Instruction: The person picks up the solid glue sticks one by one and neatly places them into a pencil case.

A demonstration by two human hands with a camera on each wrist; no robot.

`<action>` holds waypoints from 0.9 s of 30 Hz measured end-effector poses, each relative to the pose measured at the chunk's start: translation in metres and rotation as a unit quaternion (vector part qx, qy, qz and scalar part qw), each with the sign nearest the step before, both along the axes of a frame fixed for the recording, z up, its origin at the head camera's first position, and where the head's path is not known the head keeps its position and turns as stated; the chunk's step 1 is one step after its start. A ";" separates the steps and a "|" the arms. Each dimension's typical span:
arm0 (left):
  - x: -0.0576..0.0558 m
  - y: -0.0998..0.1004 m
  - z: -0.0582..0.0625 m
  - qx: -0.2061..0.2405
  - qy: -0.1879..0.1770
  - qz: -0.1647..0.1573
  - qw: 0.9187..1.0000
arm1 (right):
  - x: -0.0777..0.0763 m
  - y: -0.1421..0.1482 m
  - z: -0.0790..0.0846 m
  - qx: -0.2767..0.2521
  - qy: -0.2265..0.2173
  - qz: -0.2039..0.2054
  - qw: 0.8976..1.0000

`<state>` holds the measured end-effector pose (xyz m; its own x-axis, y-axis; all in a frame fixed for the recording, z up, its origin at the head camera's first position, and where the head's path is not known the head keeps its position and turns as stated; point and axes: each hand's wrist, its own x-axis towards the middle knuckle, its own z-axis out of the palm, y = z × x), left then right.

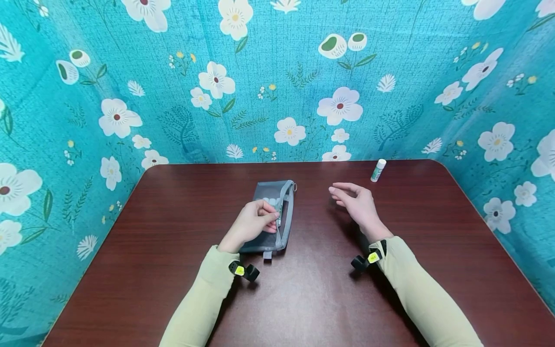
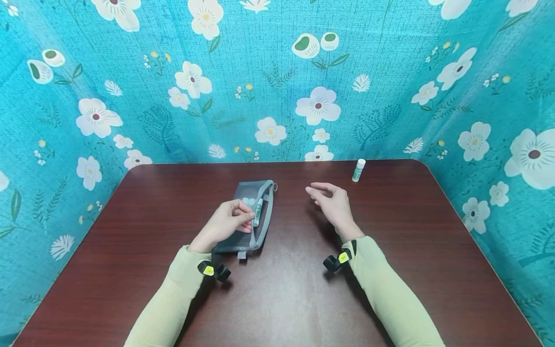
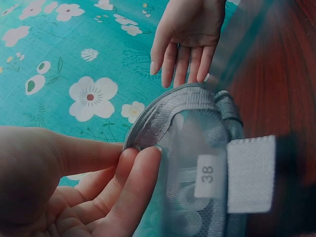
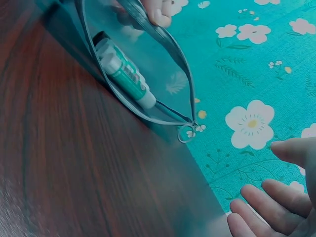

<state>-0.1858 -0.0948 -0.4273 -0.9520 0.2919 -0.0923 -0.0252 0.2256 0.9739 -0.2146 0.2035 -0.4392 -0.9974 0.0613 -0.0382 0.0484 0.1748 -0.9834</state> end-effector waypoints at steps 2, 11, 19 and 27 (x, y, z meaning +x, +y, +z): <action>0.000 0.000 0.000 0.000 -0.001 0.000 1.000 | -0.001 0.003 0.001 0.003 0.004 -0.004 1.000; 0.000 0.000 -0.001 -0.001 0.000 -0.006 1.000 | -0.002 0.014 0.002 0.021 0.007 -0.034 0.999; 0.001 0.000 0.001 0.002 0.000 -0.006 1.000 | -0.003 0.024 0.001 0.021 0.006 -0.058 0.998; 0.001 0.000 0.000 0.000 0.001 -0.004 1.000 | -0.002 0.038 0.003 0.036 -0.001 -0.077 0.996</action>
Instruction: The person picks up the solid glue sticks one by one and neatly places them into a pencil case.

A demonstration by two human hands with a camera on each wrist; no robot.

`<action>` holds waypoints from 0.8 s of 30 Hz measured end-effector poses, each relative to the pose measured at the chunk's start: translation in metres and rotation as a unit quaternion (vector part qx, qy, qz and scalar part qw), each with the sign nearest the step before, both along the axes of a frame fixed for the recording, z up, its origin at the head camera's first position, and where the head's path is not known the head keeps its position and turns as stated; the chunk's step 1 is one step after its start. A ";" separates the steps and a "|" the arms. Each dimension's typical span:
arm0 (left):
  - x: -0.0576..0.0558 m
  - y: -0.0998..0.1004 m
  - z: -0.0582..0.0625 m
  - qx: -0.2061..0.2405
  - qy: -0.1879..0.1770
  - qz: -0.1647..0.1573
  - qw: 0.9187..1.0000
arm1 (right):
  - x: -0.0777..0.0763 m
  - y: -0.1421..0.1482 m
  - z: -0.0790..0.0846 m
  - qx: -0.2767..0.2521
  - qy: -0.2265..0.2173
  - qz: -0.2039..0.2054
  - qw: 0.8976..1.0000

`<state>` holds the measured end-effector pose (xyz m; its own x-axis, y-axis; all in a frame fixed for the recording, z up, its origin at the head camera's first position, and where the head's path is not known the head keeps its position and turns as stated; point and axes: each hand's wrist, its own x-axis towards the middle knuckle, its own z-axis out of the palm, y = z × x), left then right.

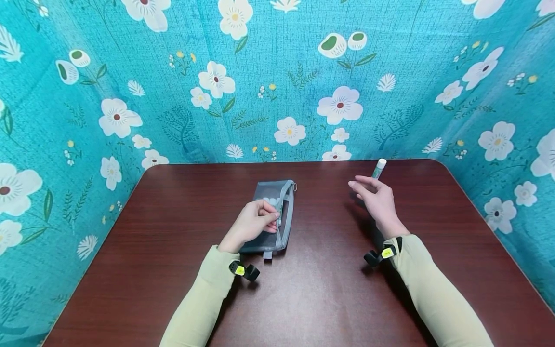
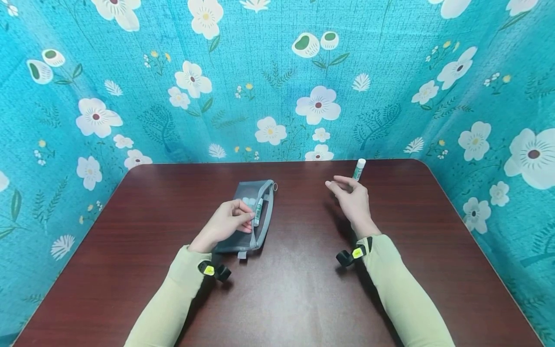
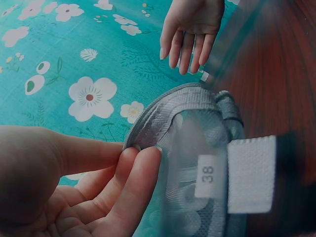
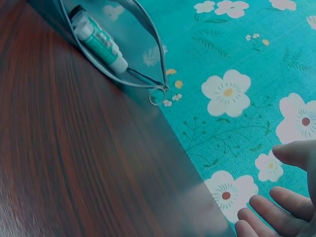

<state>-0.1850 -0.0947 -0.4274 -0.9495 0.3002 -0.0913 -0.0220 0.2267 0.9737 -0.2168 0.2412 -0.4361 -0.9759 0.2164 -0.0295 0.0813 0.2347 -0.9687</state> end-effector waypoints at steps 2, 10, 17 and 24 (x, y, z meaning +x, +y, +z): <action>0.000 0.000 0.000 0.000 -0.001 0.000 1.000 | 0.001 0.004 0.000 -0.003 0.000 -0.006 1.000; -0.001 0.000 0.000 -0.004 -0.004 0.004 1.000 | 0.004 0.018 0.000 -0.015 0.005 -0.025 1.000; -0.001 0.000 -0.001 -0.006 -0.001 0.004 1.000 | 0.005 0.032 -0.004 -0.010 -0.003 -0.042 0.999; 0.000 0.000 0.000 -0.006 0.003 0.003 1.000 | 0.008 0.040 -0.006 -0.003 -0.018 -0.056 0.998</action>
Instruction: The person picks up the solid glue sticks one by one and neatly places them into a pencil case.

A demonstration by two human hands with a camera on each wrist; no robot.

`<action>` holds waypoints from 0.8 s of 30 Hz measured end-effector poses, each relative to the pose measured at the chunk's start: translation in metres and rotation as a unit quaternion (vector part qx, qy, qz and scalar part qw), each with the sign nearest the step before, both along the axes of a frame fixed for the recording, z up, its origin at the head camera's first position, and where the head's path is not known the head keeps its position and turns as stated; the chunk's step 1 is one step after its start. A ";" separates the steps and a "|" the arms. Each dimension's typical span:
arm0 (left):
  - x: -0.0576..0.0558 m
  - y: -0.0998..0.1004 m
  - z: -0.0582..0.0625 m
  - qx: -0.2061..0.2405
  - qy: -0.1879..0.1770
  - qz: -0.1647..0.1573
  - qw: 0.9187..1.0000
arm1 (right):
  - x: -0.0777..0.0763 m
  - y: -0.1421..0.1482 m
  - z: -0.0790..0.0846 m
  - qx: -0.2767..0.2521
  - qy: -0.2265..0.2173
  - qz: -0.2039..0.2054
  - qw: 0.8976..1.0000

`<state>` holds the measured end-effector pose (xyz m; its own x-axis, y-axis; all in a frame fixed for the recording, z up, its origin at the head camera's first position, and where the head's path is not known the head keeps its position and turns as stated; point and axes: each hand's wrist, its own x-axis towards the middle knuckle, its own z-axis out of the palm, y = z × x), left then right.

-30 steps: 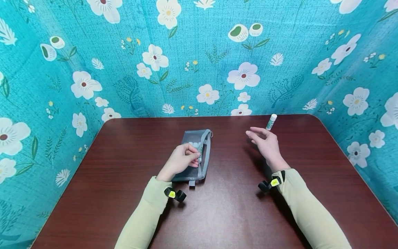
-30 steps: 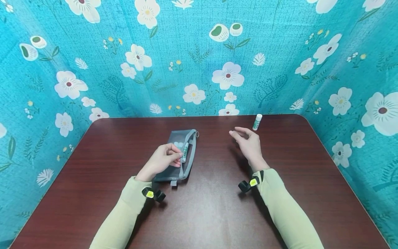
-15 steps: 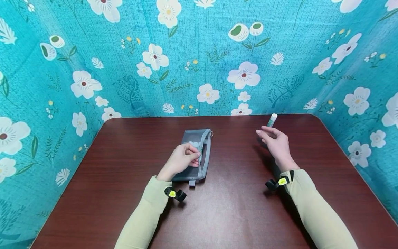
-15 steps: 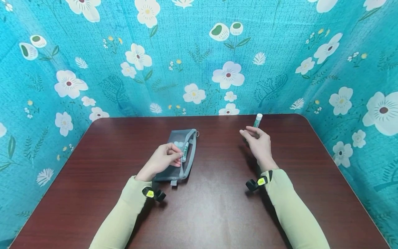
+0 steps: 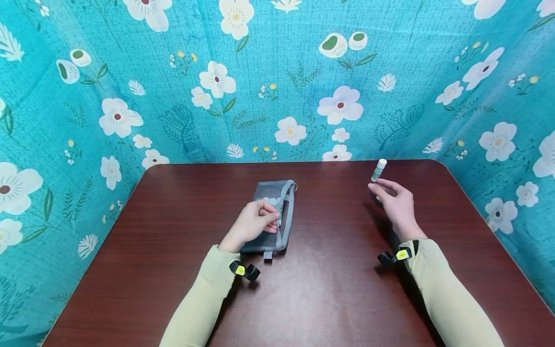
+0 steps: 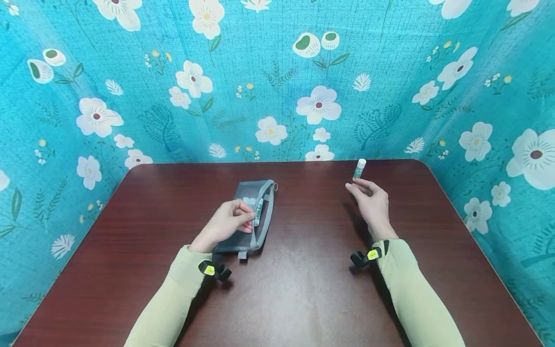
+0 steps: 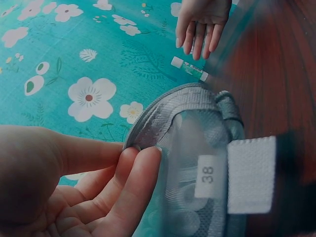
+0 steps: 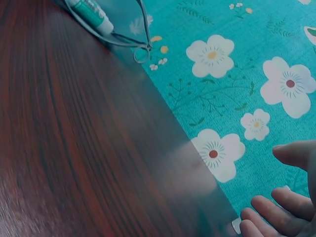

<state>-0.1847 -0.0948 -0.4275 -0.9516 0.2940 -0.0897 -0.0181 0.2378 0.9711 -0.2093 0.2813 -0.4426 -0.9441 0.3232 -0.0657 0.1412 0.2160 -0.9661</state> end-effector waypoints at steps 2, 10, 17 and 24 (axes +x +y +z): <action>0.000 0.000 0.000 0.000 0.000 -0.001 1.000 | 0.000 0.002 0.000 0.005 -0.009 -0.005 1.000; 0.000 -0.001 -0.001 0.000 -0.002 -0.002 1.000 | -0.001 0.010 -0.004 0.023 -0.022 -0.020 0.999; -0.002 -0.001 -0.002 0.000 -0.005 -0.001 1.000 | -0.008 0.017 -0.004 0.039 -0.027 -0.032 0.998; -0.002 -0.001 -0.001 -0.001 -0.006 0.000 1.000 | -0.020 0.024 -0.005 0.046 -0.033 -0.038 0.998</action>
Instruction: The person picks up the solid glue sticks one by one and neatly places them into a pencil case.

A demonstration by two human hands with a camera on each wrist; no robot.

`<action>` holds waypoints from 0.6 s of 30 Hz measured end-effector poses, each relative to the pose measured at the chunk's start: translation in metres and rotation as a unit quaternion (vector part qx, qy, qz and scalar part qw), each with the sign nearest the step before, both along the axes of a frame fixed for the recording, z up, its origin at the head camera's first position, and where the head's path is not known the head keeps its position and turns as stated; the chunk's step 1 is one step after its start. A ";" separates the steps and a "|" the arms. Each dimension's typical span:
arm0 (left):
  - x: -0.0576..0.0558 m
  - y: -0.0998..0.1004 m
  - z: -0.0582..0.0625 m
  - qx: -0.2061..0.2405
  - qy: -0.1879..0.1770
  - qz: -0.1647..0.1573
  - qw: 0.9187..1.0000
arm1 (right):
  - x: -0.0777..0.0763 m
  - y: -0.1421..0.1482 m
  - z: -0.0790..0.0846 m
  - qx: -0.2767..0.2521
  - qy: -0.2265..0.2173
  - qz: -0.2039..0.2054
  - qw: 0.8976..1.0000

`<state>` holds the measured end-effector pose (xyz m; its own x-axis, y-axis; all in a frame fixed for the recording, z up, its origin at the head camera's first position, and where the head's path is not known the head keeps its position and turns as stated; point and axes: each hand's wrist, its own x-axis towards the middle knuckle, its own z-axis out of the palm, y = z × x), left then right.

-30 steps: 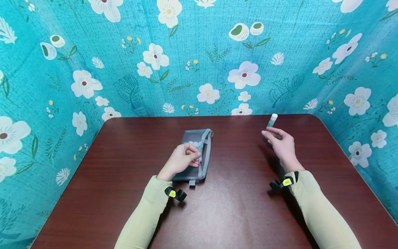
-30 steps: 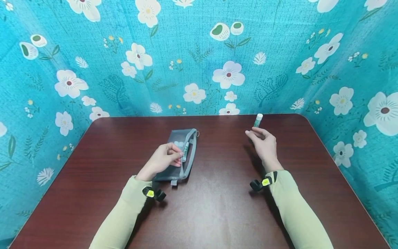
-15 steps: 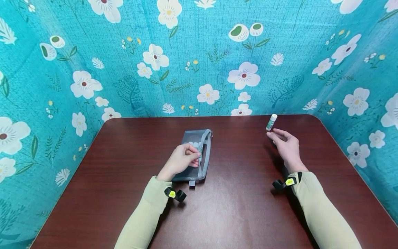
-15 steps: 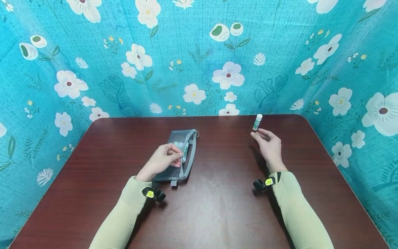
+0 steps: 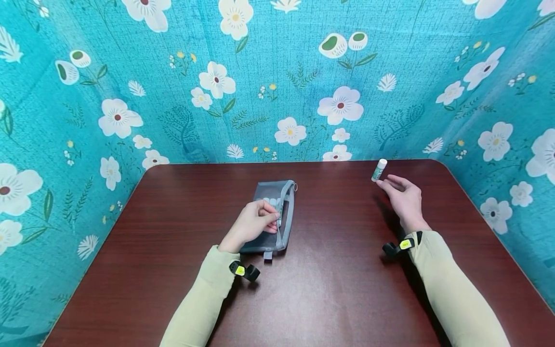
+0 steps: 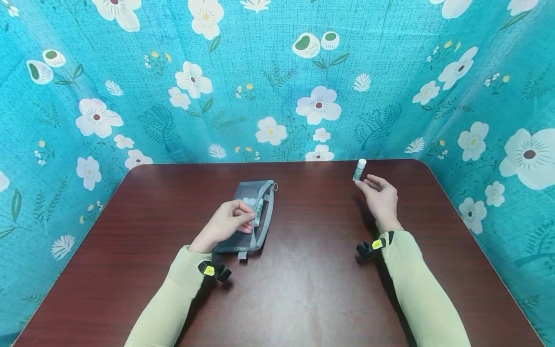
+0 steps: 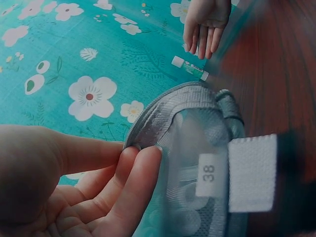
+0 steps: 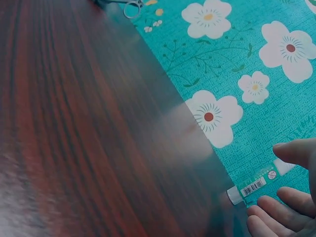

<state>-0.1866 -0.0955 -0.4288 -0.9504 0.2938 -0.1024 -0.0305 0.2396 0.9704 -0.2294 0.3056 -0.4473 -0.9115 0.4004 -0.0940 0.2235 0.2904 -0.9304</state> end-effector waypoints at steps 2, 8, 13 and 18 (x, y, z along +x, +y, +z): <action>0.000 0.000 0.000 0.000 0.000 0.001 1.000 | -0.003 0.001 0.000 0.002 -0.001 0.000 1.000; 0.000 0.000 0.001 0.000 -0.001 0.002 1.000 | -0.013 0.005 0.000 0.016 -0.009 0.002 1.000; 0.000 0.000 0.001 0.001 0.002 0.001 1.000 | -0.023 0.006 0.000 0.030 -0.007 -0.001 1.000; 0.001 0.000 0.002 0.001 0.002 -0.001 1.000 | -0.032 0.006 0.001 0.040 -0.011 -0.002 0.999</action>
